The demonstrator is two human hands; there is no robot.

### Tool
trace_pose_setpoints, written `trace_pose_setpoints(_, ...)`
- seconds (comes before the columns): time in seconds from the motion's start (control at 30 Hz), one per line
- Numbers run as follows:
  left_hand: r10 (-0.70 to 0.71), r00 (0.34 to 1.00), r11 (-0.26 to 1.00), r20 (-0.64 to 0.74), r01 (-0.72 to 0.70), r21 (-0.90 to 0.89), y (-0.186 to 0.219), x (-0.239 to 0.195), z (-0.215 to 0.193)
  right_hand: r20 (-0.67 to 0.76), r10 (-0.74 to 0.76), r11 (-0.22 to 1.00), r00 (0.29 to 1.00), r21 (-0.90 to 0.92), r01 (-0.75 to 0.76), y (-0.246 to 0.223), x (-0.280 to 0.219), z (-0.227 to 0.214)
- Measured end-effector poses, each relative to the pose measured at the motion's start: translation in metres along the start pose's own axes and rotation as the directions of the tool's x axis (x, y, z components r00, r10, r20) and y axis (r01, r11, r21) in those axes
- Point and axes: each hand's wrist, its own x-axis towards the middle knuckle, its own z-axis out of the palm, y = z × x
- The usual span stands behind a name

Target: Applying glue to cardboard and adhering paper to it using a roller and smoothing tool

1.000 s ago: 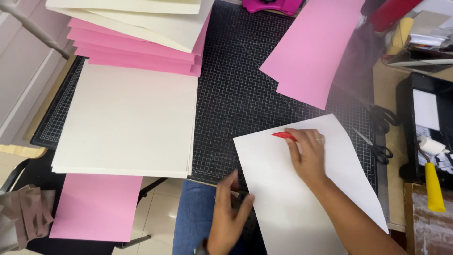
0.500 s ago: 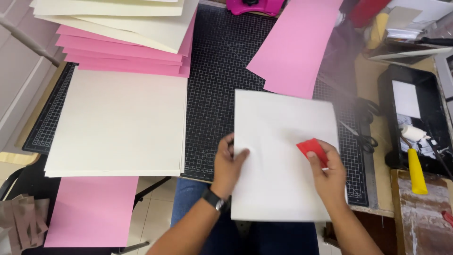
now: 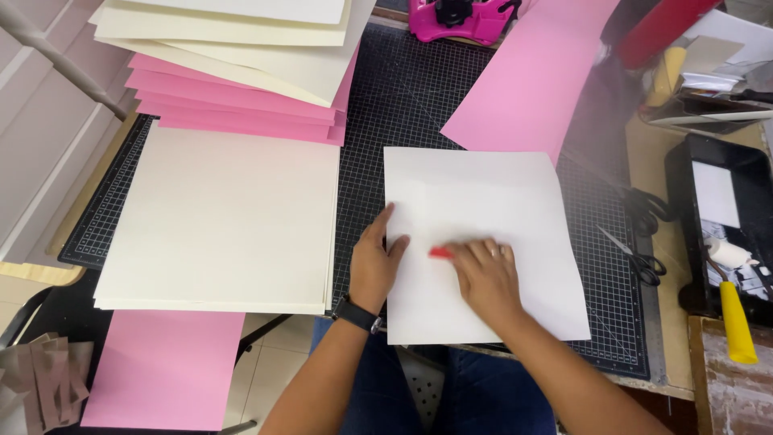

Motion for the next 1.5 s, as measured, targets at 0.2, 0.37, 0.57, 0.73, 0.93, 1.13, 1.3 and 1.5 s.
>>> trace_pose_setpoints(0.2, -0.053, 0.998, 0.998, 0.045, 0.051, 0.036, -0.024, 0.01, 0.002, -0.081, 0.03, 0.996, 0.996, -0.078, -0.036, 0.031, 0.083, 0.058)
trace_pose_setpoints(0.37, -0.092, 0.995, 0.995, 0.039, 0.093, -0.03, -0.033, 0.012, 0.005, 0.0, 0.045, 0.994, 0.999, -0.095, -0.045, 0.012, 0.052, 0.04)
trace_pose_setpoints(0.57, -0.054, 0.998, 0.998, 0.032, 0.055, -0.039, -0.032, 0.008, 0.005, -0.071, 0.021, 0.991, 0.997, -0.127, -0.03, 0.027, 0.074, 0.058)
trace_pose_setpoints(0.73, -0.076, 0.997, 0.995, 0.026, 0.078, -0.062, -0.025, 0.012, 0.001, 0.005, -0.035, 0.999, 0.999, -0.031, 0.035, -0.015, 0.041, 0.018)
trace_pose_setpoints(0.93, -0.068, 0.997, 0.997, 0.045, 0.07, -0.039, -0.03, 0.015, 0.004, 0.031, -0.094, 0.996, 0.995, 0.013, 0.094, -0.018, 0.013, 0.008)
trace_pose_setpoints(1.13, -0.111, 0.992, 0.99, 0.056, 0.116, -0.085, -0.021, 0.009, -0.004, 0.014, -0.069, 0.997, 0.998, 0.016, 0.069, -0.024, 0.025, 0.001)
trace_pose_setpoints(1.3, -0.125, 0.99, 0.989, 0.067, 0.13, -0.077, -0.017, 0.012, -0.01, 0.055, -0.116, 0.992, 0.992, 0.055, 0.113, -0.023, -0.003, -0.008)
trace_pose_setpoints(1.5, -0.138, 0.988, 0.986, 0.067, 0.144, -0.088, -0.019, 0.014, -0.008, 0.029, -0.104, 0.992, 0.994, 0.07, 0.102, -0.029, -0.006, -0.012)
